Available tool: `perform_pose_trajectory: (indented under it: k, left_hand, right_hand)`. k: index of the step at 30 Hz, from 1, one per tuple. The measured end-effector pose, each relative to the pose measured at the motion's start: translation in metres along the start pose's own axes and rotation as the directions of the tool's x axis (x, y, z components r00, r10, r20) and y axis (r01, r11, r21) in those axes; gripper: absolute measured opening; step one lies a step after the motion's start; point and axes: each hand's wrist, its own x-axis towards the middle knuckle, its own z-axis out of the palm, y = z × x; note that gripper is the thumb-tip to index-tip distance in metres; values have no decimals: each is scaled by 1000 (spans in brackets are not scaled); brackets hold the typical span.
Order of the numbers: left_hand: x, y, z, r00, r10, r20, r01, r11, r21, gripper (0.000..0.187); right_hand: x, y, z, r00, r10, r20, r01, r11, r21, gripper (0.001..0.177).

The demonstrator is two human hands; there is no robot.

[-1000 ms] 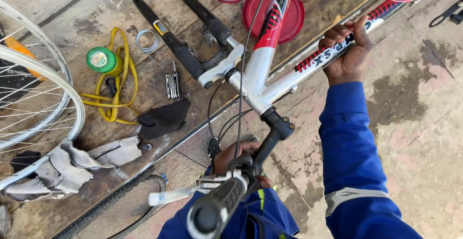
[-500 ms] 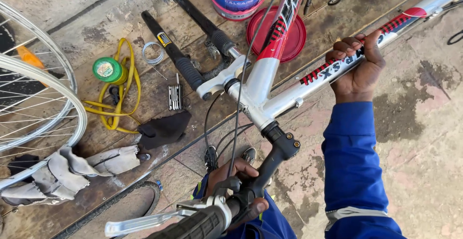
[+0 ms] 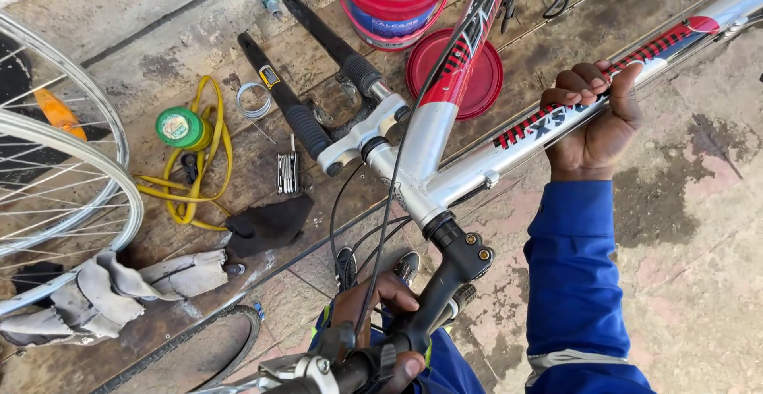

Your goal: The person secures a zip tie around the handlebar stem of a bicycle and tightens it by hand. They then adjust the handlebars and the front suspension fork, moving the bicycle frame to check the alignment of the components.

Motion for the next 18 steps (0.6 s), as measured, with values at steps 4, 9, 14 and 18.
perform_pose_trajectory:
  k: [4, 9, 14, 18]
  left_hand:
    - [-8, -29, 6, 1000, 6, -7, -6, 999, 35, 52]
    - [-19, -66, 5, 999, -42, -4, 42, 991, 127, 50]
    - [-20, -76, 13, 995, 98, -24, -95, 990, 102, 42]
    - [-22, -120, 16, 986, 143, -81, -135, 986, 96, 30]
  right_hand:
    - [-2, -2, -21, 1000, -21, 7, 21, 1000, -22, 25]
    - [-3, -4, -46, 999, 0, -51, -2, 999, -41, 27]
    - [-5, -1, -63, 996, 5, -92, -8, 999, -31, 27]
    - [-8, 7, -74, 993, -10, -122, 5, 999, -43, 27]
